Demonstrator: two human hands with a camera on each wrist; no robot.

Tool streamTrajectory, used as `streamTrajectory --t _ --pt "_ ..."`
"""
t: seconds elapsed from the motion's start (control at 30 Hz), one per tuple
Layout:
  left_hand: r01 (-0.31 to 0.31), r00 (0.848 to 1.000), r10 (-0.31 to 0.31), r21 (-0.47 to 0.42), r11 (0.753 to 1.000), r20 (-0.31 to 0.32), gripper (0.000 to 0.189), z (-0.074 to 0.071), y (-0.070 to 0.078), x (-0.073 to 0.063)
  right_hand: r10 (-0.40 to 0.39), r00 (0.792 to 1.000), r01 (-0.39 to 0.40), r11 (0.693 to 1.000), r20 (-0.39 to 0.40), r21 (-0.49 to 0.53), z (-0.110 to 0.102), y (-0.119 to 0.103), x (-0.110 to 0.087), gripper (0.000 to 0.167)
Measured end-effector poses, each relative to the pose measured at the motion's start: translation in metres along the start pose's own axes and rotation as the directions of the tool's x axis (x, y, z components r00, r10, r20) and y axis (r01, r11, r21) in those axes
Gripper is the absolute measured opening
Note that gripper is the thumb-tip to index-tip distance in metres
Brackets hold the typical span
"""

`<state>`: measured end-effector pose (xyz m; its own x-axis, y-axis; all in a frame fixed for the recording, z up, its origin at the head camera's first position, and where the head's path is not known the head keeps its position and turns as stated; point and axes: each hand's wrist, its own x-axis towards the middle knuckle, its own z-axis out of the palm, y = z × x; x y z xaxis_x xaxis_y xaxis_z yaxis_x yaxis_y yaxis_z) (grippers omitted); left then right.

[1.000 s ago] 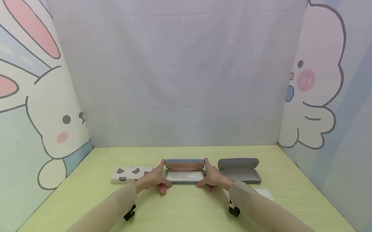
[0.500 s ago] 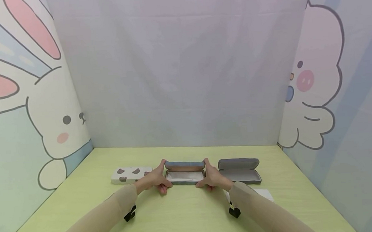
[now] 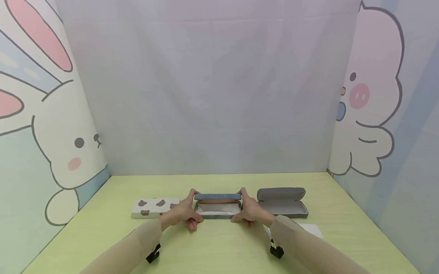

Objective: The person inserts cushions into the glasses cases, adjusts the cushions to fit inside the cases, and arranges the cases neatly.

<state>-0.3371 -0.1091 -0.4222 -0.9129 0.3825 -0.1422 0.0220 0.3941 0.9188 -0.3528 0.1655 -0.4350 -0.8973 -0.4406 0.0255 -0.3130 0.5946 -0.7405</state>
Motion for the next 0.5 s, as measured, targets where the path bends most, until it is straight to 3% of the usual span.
streamTrajectory --t 0.5 --pt "0.006 1.000 -0.006 0.013 1.000 -0.002 0.074 0.0014 -0.0005 -0.0001 -0.040 0.999 0.040 0.999 -0.001 -0.001 -0.0009 0.0013 -0.0004 0.076"
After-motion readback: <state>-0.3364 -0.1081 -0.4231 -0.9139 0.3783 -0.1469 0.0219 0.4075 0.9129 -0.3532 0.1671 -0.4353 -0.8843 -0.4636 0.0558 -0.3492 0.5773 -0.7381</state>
